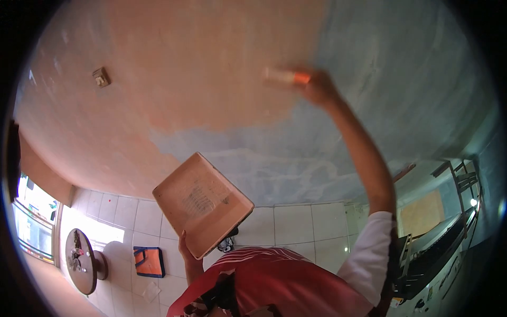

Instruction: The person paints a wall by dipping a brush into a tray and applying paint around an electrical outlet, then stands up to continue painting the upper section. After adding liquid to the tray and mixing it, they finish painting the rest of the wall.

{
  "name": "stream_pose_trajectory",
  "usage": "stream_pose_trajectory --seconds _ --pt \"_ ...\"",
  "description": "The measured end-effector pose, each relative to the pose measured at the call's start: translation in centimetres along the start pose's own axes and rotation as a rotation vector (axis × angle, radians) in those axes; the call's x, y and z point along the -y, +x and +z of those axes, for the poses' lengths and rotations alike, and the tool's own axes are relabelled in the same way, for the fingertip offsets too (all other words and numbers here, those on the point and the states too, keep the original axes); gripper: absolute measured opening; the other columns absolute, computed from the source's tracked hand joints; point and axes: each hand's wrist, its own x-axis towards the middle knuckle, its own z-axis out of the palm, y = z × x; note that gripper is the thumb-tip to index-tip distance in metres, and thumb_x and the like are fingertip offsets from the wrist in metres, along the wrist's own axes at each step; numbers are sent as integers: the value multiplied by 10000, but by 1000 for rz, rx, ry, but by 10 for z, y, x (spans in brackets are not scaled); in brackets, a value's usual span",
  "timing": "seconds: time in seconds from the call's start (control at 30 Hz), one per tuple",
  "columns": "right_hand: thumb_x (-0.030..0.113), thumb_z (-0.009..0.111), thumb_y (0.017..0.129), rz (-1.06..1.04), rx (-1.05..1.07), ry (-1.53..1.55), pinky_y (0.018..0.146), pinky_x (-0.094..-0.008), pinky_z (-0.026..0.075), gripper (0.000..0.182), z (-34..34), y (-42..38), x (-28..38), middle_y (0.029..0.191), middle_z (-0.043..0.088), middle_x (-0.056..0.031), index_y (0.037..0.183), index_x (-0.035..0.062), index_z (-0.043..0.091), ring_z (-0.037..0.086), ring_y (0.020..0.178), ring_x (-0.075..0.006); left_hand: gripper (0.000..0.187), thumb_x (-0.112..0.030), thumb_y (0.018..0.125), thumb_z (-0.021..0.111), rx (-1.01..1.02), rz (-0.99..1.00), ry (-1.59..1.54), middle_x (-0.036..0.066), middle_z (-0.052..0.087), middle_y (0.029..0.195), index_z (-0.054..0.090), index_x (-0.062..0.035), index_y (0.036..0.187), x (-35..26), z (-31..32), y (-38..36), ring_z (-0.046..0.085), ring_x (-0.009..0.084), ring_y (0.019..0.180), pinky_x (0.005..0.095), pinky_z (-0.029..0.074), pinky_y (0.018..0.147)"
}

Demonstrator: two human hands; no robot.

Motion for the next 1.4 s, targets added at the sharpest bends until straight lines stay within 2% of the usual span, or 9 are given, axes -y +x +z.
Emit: stream_pose_trajectory --seconds 0.17,0.3,0.57,0.73,0.93,1.0,1.1,1.27,1.4 --pt "83 680 873 -394 -627 -747 645 -320 570 331 -77 58 13 1115 722 -98 1203 71 696 710 828 -221 608 -364 969 532 18 -6 5 216 541 1393 428 -3 1448 4 8 -6 559 373 1249 480 461 1056" --pt "52 667 810 -553 -279 -739 514 -288 501 335 39 -34 -48 942 679 -96 1140 31 713 588 594 -183 624 -376 964 537 19 79 -4 219 540 1393 424 3 1448 28 15 -6 559 380 1248 485 464 1054" --pt "303 691 900 123 412 72 825 -355 588 368 66 -90 -29 1159 717 -45 1242 169 673 721 953 -199 642 -379 949 549 3 154 -37 221 550 1376 426 17 1439 83 57 -27 564 379 1243 483 463 1055" --pt "359 668 945 -509 -277 -461 736 -339 595 318 -104 90 -43 1116 734 -52 1204 177 698 722 880 -240 639 -366 950 539 -52 169 -20 222 544 1375 407 4 1454 110 71 -55 567 386 1233 489 472 1040" --pt "185 729 840 -400 -444 -832 696 -390 561 237 -153 138 -60 961 710 -62 1066 121 693 686 810 -290 614 -345 957 525 -97 131 -111 229 547 1357 405 -5 1454 141 64 -86 575 386 1218 488 485 1023" --pt "127 696 811 -819 -510 -725 700 -371 569 348 -87 86 -52 1062 687 -91 1155 82 674 679 846 -278 601 -333 958 528 -124 138 -147 227 553 1345 411 -5 1448 152 57 -101 578 380 1213 482 487 1019" --pt "115 666 813 -721 -217 -575 841 -407 587 276 29 -46 -85 1037 670 -111 1077 38 691 679 950 -295 628 -390 940 555 -174 167 -67 212 567 1362 461 2 1421 167 38 -108 565 384 1237 485 462 1055" --pt "273 570 964 97 477 -51 619 -477 513 193 138 -261 -68 850 637 -126 1106 174 656 645 751 -382 627 -387 936 564 -226 193 -43 209 583 1332 469 12 1410 159 25 -143 581 357 1213 466 468 1046" --pt "314 589 947 480 411 -21 711 -531 516 246 163 -483 -29 884 669 -177 949 68 583 646 819 -429 603 -367 948 553 -218 222 -60 209 584 1330 471 14 1408 146 5 -160 582 354 1209 462 468 1043"
